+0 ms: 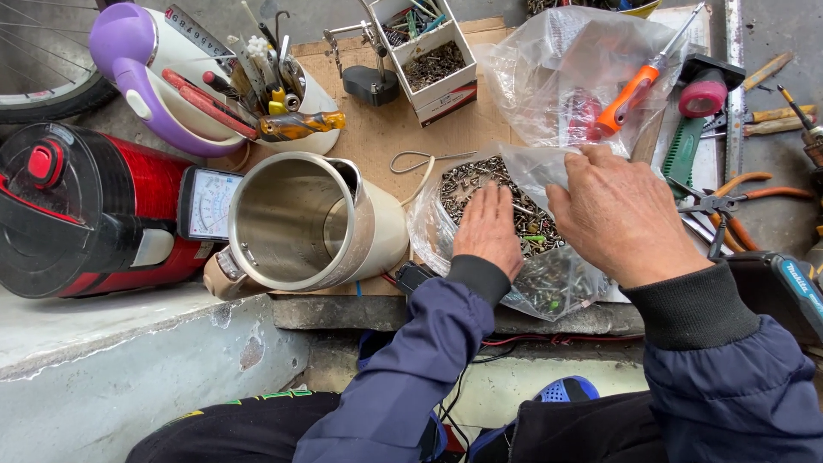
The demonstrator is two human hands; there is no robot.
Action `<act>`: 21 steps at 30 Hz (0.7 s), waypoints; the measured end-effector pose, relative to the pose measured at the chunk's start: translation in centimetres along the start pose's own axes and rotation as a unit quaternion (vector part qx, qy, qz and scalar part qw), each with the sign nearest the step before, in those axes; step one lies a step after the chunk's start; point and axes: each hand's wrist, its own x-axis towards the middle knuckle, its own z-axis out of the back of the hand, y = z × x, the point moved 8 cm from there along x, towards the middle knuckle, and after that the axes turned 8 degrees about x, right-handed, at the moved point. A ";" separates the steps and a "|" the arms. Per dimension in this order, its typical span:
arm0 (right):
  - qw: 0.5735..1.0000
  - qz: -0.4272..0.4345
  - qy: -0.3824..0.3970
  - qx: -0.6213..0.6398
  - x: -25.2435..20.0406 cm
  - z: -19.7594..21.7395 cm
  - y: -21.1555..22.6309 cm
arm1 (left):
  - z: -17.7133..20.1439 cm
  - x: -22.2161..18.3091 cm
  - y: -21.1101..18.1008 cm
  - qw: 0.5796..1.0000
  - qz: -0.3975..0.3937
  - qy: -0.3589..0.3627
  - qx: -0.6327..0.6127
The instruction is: Disassembling a kettle base using a screwdriver and organizing small parts.
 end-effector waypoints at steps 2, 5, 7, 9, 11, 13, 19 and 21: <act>1.000 -0.002 -0.010 -0.006 -0.1 0.0 -0.1 | -0.1 0.2 -0.9 0.998 0.001 -0.047 -0.033; 1.000 -0.018 -0.012 -0.004 -0.1 0.3 -0.1 | 0.1 0.0 -1.9 0.992 -0.006 -0.105 -0.071; 1.000 -0.027 -0.004 0.005 -0.1 0.4 0.1 | 0.3 -0.2 -2.0 0.990 -0.009 -0.117 -0.076; 0.999 -0.036 0.003 0.002 0.0 0.5 0.1 | 0.8 -0.4 -2.0 0.987 -0.017 -0.139 -0.080; 0.999 -0.042 0.007 -0.001 -0.1 0.5 0.0 | 2.4 -0.5 -1.2 0.983 -0.009 -0.162 -0.085; 0.999 -0.050 0.011 -0.005 -0.1 0.5 -0.2 | 3.0 0.4 -0.1 0.979 -0.003 -0.185 -0.090; 0.998 -0.050 0.020 -0.016 0.0 0.5 -0.2 | 1.8 3.7 2.5 0.985 -0.019 -0.169 -0.003; 0.998 -0.050 0.022 -0.010 0.1 0.5 -0.1 | 1.8 3.6 2.8 0.984 -0.025 -0.178 0.013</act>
